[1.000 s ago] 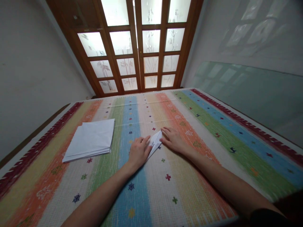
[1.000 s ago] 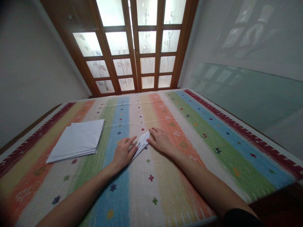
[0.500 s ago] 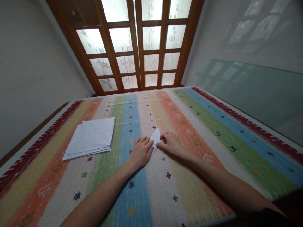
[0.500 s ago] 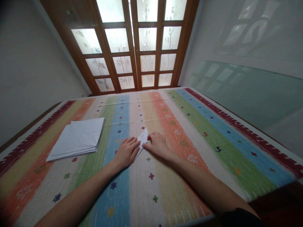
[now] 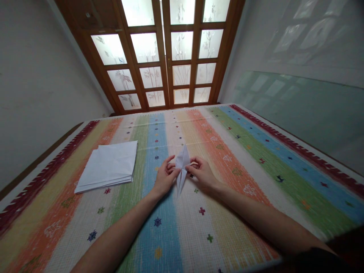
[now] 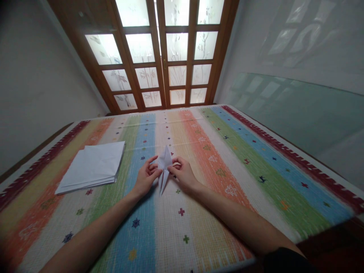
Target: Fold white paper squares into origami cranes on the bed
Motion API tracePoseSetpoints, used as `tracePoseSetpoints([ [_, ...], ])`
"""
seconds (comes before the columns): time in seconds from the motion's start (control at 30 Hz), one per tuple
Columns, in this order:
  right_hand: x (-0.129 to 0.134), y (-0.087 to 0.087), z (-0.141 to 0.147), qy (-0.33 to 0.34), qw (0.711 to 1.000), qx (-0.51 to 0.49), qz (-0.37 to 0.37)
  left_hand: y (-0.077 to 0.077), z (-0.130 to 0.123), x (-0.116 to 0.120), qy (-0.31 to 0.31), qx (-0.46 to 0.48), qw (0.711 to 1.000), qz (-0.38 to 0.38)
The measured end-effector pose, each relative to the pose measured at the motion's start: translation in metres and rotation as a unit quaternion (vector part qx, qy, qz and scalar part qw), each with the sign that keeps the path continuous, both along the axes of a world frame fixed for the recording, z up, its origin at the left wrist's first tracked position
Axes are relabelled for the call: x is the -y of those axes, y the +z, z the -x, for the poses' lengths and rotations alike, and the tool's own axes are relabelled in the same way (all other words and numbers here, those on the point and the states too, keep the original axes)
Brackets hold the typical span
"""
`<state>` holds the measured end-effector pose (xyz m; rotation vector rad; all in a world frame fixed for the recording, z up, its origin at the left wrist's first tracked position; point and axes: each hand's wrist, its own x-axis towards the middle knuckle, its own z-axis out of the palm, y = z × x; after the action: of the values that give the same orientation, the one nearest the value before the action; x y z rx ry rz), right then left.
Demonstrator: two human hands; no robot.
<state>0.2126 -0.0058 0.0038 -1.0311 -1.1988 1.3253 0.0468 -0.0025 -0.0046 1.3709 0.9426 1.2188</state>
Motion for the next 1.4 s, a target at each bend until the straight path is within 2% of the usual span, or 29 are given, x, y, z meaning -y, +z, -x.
tracePoseSetpoints([
  [0.1, 0.002, 0.005, 0.007, -0.030, 0.999, -0.038, -0.003, 0.005, -0.003, 0.002, -0.014, 0.061, 0.997, 0.051],
  [0.3, 0.004, 0.008, 0.015, -0.064, 0.996, -0.064, -0.007, 0.012, -0.005, 0.005, 0.027, 0.094, 0.992, 0.076],
  [0.53, 0.005, 0.008, 0.014, -0.022, 0.999, -0.038, -0.021, 0.010, -0.008, 0.014, 0.051, 0.023, 0.998, 0.020],
  [0.73, 0.005, 0.004, 0.013, 0.006, 0.999, -0.046, -0.012, 0.009, -0.004, 0.015, 0.044, -0.024, 0.998, -0.034],
  [0.97, 0.006, 0.002, 0.013, 0.054, 0.994, -0.089, 0.014, 0.006, -0.002, 0.009, 0.056, 0.018, 0.998, -0.012],
  [1.23, 0.005, -0.009, 0.013, 0.135, 0.989, -0.010, 0.054, 0.006, -0.005, 0.008, 0.088, 0.079, 0.993, 0.025],
  [1.4, 0.005, -0.006, 0.013, 0.110, 0.993, 0.012, 0.039, 0.004, -0.004, 0.006, 0.065, 0.118, 0.988, 0.070],
])
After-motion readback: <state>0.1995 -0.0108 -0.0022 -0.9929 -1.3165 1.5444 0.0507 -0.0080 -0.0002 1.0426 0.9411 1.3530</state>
